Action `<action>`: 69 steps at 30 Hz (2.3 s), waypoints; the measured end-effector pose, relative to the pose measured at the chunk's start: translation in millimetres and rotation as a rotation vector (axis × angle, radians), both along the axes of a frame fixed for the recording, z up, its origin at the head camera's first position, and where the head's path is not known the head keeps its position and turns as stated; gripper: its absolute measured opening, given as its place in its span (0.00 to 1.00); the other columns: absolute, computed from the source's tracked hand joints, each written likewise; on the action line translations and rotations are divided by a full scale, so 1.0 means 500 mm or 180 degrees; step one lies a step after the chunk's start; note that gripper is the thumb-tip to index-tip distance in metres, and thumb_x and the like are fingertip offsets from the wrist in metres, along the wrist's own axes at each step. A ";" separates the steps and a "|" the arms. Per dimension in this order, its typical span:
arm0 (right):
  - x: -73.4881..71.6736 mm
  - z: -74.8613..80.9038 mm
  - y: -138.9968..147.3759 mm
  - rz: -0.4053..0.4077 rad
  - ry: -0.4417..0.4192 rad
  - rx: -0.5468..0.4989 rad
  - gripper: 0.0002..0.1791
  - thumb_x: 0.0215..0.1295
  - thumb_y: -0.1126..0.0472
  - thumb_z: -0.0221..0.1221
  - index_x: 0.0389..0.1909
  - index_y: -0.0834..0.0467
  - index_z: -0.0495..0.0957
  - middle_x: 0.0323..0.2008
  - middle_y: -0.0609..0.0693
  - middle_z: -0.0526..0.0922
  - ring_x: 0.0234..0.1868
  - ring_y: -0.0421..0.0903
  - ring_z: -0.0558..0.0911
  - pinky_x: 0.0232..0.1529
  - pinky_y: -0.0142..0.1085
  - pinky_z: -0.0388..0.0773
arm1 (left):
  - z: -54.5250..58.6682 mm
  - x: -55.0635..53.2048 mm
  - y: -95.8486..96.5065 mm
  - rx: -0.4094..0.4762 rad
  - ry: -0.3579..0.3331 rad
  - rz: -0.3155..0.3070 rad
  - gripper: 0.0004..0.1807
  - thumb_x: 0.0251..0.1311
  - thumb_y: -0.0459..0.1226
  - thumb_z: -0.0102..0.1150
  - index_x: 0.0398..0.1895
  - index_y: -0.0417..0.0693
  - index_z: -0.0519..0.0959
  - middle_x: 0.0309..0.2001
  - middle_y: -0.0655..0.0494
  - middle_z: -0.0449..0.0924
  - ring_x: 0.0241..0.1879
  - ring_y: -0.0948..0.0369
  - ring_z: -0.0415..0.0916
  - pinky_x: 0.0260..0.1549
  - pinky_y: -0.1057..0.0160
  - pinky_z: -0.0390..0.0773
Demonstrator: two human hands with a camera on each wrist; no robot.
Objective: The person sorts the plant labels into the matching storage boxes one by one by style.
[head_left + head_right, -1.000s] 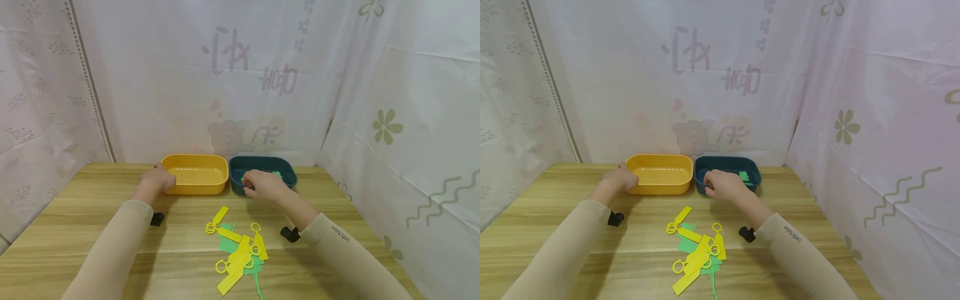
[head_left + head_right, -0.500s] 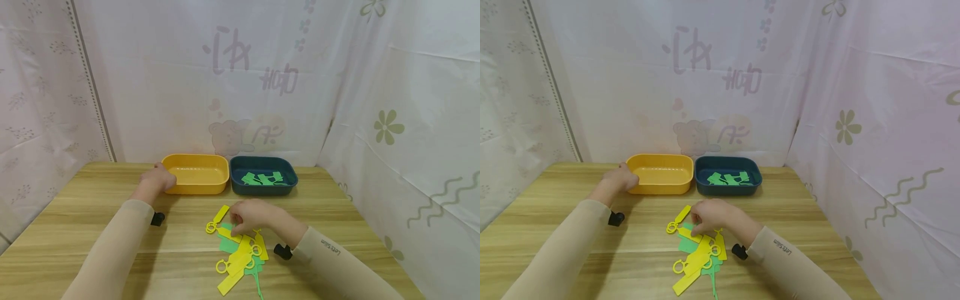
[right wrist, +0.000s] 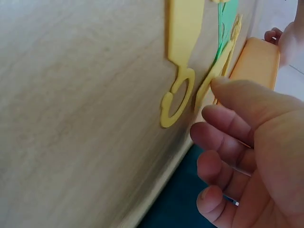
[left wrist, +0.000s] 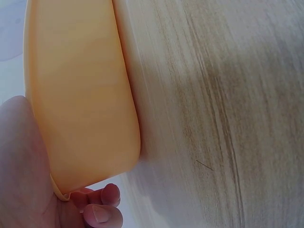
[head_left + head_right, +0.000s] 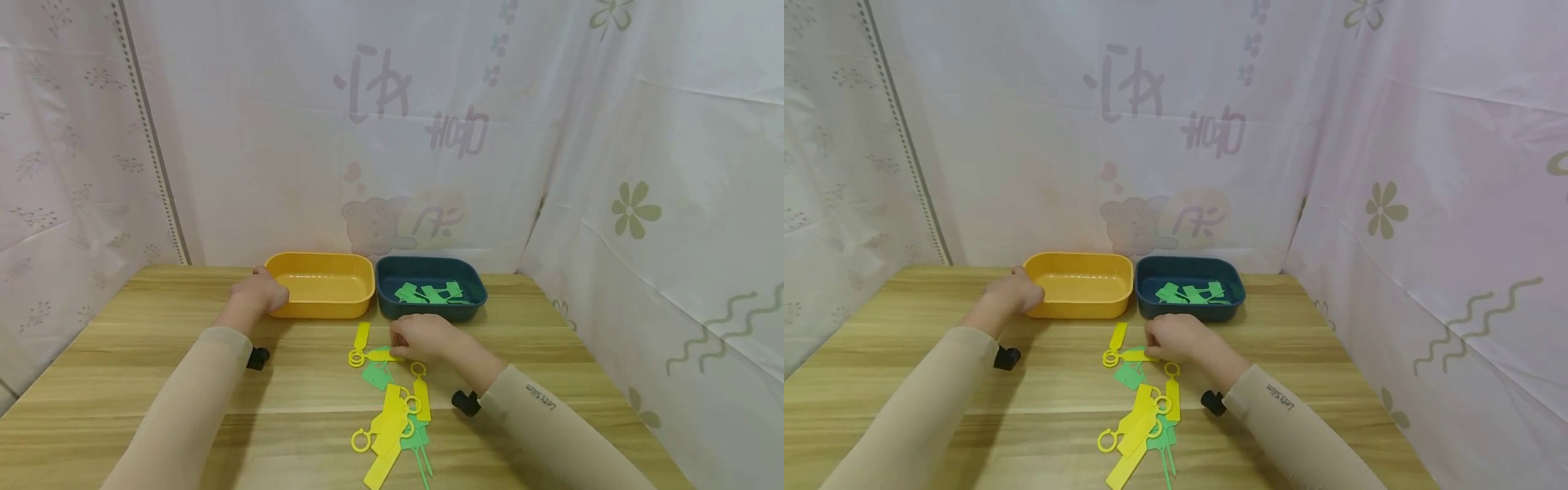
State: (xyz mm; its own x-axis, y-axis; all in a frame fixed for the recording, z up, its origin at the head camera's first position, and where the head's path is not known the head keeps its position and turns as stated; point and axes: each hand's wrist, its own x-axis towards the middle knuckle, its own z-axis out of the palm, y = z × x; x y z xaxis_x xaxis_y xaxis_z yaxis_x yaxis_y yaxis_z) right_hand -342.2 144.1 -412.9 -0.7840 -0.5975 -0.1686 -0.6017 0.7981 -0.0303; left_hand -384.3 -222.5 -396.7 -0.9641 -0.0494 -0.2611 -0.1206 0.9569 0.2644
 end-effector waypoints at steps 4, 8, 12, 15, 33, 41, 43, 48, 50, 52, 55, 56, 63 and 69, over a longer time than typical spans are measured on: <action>0.004 0.008 0.003 -0.0002 0.0022 -0.0041 0.08 0.74 0.45 0.70 0.39 0.42 0.83 0.33 0.39 0.79 0.34 0.39 0.77 0.42 0.36 0.77 | 0.001 0.001 0.001 -0.0005 -0.0002 0.0000 0.50 0.76 0.48 0.33 0.82 0.15 0.32 0.70 0.17 0.73 0.66 0.27 0.76 0.68 0.30 0.74; 0.012 0.022 0.001 0.0033 -0.0230 -0.0196 0.10 0.70 0.44 0.73 0.39 0.42 0.83 0.33 0.40 0.81 0.34 0.40 0.77 0.41 0.36 0.77 | 0.001 0.000 0.001 0.0002 -0.0008 -0.0002 0.50 0.76 0.48 0.33 0.82 0.15 0.32 0.69 0.17 0.74 0.66 0.27 0.76 0.69 0.31 0.74; 0.023 0.031 -0.009 0.0217 -0.0497 -0.0268 0.11 0.66 0.45 0.75 0.39 0.43 0.83 0.31 0.39 0.80 0.33 0.39 0.77 0.39 0.34 0.76 | 0.001 -0.001 0.000 -0.0005 0.0005 -0.0001 0.49 0.76 0.47 0.32 0.81 0.15 0.32 0.68 0.17 0.74 0.65 0.28 0.77 0.69 0.31 0.74; 0.032 0.029 -0.018 0.0430 -0.0562 -0.0272 0.12 0.66 0.47 0.75 0.42 0.45 0.84 0.34 0.40 0.81 0.35 0.38 0.77 0.39 0.33 0.76 | 0.000 -0.003 -0.001 -0.0008 0.0005 0.0019 0.49 0.75 0.47 0.32 0.82 0.15 0.32 0.69 0.18 0.75 0.64 0.30 0.78 0.69 0.31 0.74; 0.057 0.012 -0.077 0.0414 -0.0423 0.0025 0.20 0.64 0.34 0.75 0.43 0.42 0.83 0.35 0.37 0.78 0.36 0.37 0.76 0.41 0.31 0.76 | -0.012 -0.015 -0.004 -0.0048 0.0000 0.0003 0.49 0.74 0.46 0.33 0.81 0.14 0.33 0.71 0.16 0.70 0.65 0.28 0.76 0.70 0.31 0.73; 0.070 0.024 -0.085 0.0313 -0.0498 0.0018 0.17 0.66 0.37 0.75 0.37 0.43 0.82 0.32 0.38 0.78 0.35 0.38 0.75 0.39 0.32 0.75 | -0.006 -0.008 -0.002 -0.0023 -0.0019 0.0020 0.49 0.75 0.46 0.32 0.82 0.14 0.33 0.72 0.17 0.70 0.64 0.29 0.77 0.70 0.32 0.73; 0.069 0.022 -0.084 0.0371 -0.0472 0.0015 0.17 0.67 0.38 0.75 0.35 0.42 0.81 0.31 0.38 0.78 0.34 0.38 0.75 0.38 0.32 0.74 | -0.006 -0.008 -0.003 -0.0007 -0.0012 0.0033 0.49 0.75 0.46 0.32 0.82 0.15 0.33 0.71 0.16 0.71 0.64 0.29 0.77 0.70 0.32 0.73; 0.064 0.019 -0.072 0.0431 -0.0516 -0.0015 0.15 0.67 0.40 0.75 0.37 0.44 0.82 0.32 0.38 0.78 0.34 0.38 0.75 0.39 0.31 0.75 | -0.008 -0.010 -0.003 -0.0012 -0.0015 0.0013 0.48 0.75 0.46 0.32 0.82 0.15 0.33 0.72 0.16 0.70 0.64 0.30 0.78 0.70 0.32 0.74; 0.062 0.022 -0.065 0.0369 -0.0593 -0.0019 0.13 0.68 0.43 0.75 0.38 0.44 0.83 0.33 0.38 0.79 0.35 0.38 0.76 0.40 0.32 0.76 | -0.008 -0.010 -0.002 -0.0019 -0.0025 0.0000 0.49 0.75 0.46 0.33 0.82 0.15 0.33 0.72 0.17 0.70 0.63 0.31 0.78 0.69 0.33 0.75; 0.060 0.029 -0.058 0.0311 -0.0649 -0.0006 0.10 0.70 0.48 0.74 0.38 0.45 0.84 0.33 0.38 0.80 0.35 0.38 0.77 0.41 0.32 0.77 | -0.007 -0.009 -0.001 -0.0015 -0.0026 -0.0001 0.49 0.75 0.47 0.33 0.82 0.15 0.33 0.73 0.18 0.70 0.61 0.32 0.79 0.68 0.33 0.76; 0.058 0.037 -0.052 0.0261 -0.0701 0.0003 0.06 0.72 0.53 0.72 0.36 0.46 0.85 0.32 0.38 0.81 0.34 0.39 0.77 0.41 0.32 0.78 | -0.005 -0.009 -0.002 -0.0020 0.0004 0.0005 0.49 0.75 0.47 0.33 0.82 0.15 0.33 0.72 0.17 0.71 0.61 0.32 0.79 0.67 0.33 0.76; 0.058 0.037 -0.051 0.0263 -0.0697 0.0011 0.06 0.72 0.53 0.72 0.35 0.45 0.85 0.32 0.38 0.81 0.34 0.38 0.77 0.40 0.32 0.78 | -0.004 -0.009 -0.002 -0.0026 0.0019 0.0007 0.49 0.75 0.47 0.34 0.82 0.14 0.34 0.71 0.17 0.71 0.62 0.31 0.79 0.68 0.32 0.75; 0.054 0.029 -0.050 0.0334 -0.0629 0.0049 0.10 0.69 0.53 0.73 0.31 0.44 0.82 0.29 0.38 0.80 0.32 0.38 0.76 0.37 0.31 0.76 | -0.002 -0.006 -0.003 -0.0043 0.0017 0.0012 0.49 0.75 0.46 0.33 0.81 0.14 0.33 0.71 0.16 0.70 0.65 0.29 0.77 0.70 0.32 0.74; 0.055 0.022 -0.043 0.0435 -0.0603 -0.0008 0.10 0.67 0.53 0.73 0.31 0.42 0.81 0.29 0.37 0.80 0.30 0.38 0.76 0.35 0.30 0.75 | -0.006 -0.006 -0.002 -0.0024 0.0030 -0.0005 0.49 0.74 0.46 0.33 0.81 0.14 0.34 0.73 0.16 0.69 0.64 0.30 0.77 0.70 0.32 0.73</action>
State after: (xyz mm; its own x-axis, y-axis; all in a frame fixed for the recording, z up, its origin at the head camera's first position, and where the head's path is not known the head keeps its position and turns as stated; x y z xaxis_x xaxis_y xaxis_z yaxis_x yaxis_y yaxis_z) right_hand -314.7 122.5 -402.2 -0.6502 -0.6966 -0.3033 -0.6877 0.7093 -0.1549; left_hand -387.4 -223.7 -399.5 -0.9666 -0.0498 -0.2514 -0.1166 0.9590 0.2584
